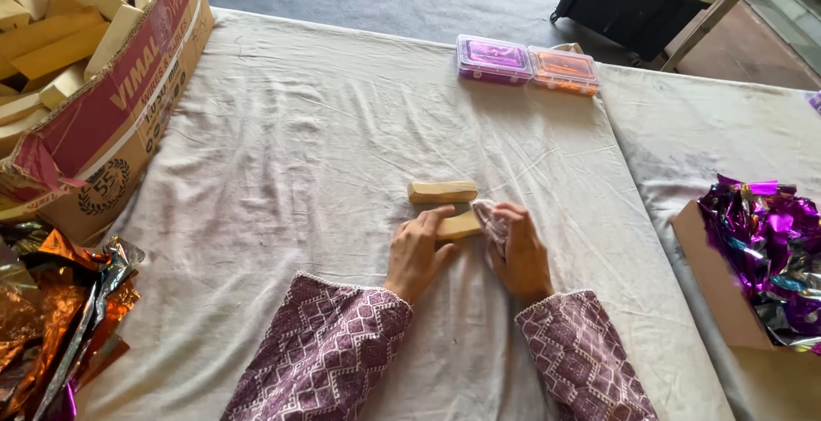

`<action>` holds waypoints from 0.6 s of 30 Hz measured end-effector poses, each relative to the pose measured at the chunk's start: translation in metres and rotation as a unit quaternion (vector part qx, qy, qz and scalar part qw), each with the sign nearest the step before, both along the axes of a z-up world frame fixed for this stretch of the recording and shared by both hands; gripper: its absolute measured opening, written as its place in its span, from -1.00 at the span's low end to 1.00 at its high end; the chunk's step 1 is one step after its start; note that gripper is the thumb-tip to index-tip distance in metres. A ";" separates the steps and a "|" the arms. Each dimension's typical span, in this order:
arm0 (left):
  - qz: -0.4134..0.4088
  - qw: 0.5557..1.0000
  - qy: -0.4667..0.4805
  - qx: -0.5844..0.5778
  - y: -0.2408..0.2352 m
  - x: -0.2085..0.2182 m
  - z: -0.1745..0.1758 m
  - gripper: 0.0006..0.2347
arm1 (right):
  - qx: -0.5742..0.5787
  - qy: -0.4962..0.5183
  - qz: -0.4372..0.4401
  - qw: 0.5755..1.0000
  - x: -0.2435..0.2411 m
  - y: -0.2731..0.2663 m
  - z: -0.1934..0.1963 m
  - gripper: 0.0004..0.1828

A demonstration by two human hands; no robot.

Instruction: The person wipes a purple plastic storage container with a pink cloth, turning it to clean its surfaces. They then pick up wooden pieces from a large cardboard box and wipe each piece with the cloth, setting the wiped pieces on the table.

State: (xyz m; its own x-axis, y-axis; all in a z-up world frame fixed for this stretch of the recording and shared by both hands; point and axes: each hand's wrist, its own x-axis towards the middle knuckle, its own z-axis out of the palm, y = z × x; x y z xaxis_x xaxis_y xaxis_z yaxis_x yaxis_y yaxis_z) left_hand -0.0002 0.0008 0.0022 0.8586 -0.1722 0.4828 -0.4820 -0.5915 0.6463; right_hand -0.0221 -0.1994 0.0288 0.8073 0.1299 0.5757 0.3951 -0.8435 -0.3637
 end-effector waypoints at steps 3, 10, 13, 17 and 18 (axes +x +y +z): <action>-0.011 0.998 0.040 -0.047 0.003 0.002 0.007 -0.29 | -0.013 0.011 0.047 0.999 -0.005 0.013 0.007 -0.47; -0.022 0.995 0.045 -0.081 0.005 0.007 0.001 -0.19 | -0.229 -0.050 0.135 0.963 -0.007 0.028 0.010 -0.36; -0.024 0.995 0.056 -0.076 0.008 0.003 0.007 -0.16 | -0.209 -0.026 0.080 0.974 0.000 0.005 0.003 -0.44; -0.060 0.995 0.071 -0.037 0.017 0.003 0.013 -0.32 | -0.162 0.013 0.023 0.986 -0.002 0.003 0.013 -0.29; -0.033 0.997 0.067 -0.002 0.018 0.003 0.012 -0.40 | -0.172 0.016 0.007 0.985 -0.003 0.005 0.010 -0.30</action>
